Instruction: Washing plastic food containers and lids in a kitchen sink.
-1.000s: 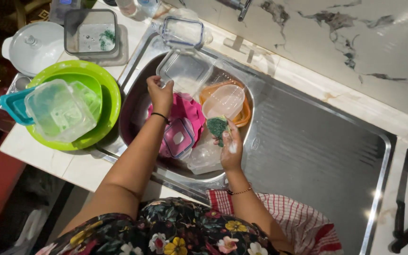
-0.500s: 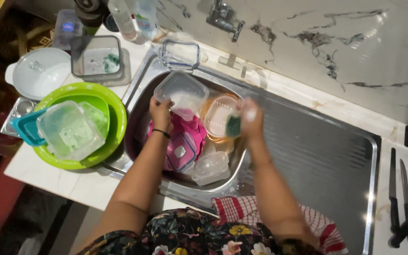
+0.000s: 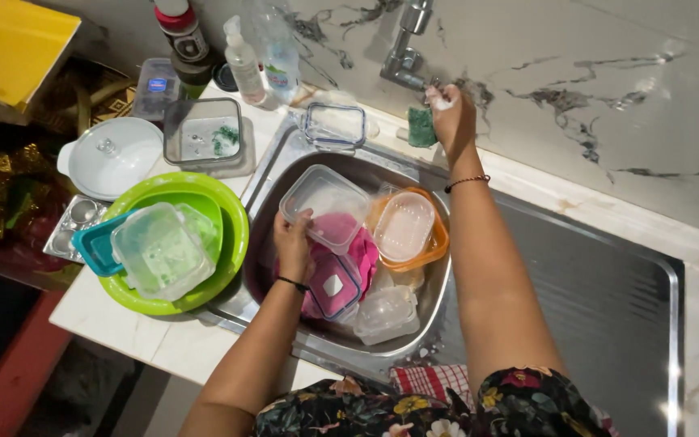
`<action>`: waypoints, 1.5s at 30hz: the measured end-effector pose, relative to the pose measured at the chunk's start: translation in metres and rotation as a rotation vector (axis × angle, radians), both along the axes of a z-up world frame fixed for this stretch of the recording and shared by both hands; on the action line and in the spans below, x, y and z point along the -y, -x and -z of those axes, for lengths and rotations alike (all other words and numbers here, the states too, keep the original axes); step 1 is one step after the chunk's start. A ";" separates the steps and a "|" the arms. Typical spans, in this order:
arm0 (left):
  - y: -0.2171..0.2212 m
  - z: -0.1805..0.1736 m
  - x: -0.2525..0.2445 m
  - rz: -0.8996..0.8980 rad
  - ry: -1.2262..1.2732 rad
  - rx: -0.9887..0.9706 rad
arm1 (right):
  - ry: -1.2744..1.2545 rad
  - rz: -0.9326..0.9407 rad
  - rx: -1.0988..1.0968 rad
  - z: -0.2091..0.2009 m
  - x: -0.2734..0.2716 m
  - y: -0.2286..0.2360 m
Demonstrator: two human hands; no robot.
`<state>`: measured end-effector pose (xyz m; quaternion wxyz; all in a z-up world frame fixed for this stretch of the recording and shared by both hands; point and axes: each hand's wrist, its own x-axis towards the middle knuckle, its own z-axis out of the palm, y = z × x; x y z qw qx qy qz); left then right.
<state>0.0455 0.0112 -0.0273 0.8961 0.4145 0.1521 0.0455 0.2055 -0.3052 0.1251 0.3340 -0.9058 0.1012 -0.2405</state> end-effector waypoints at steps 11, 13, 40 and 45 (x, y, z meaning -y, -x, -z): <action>-0.001 0.006 0.001 0.023 0.069 -0.012 | 0.137 0.032 0.099 -0.006 -0.061 0.060; -0.002 -0.002 -0.001 0.033 0.085 -0.034 | -0.029 -0.021 0.041 0.017 -0.077 0.065; -0.016 0.021 0.007 0.177 0.090 -0.096 | 0.353 -0.149 0.277 -0.038 -0.026 0.031; -0.014 0.009 0.002 0.189 0.098 -0.108 | 0.394 -0.142 0.279 -0.044 -0.025 0.019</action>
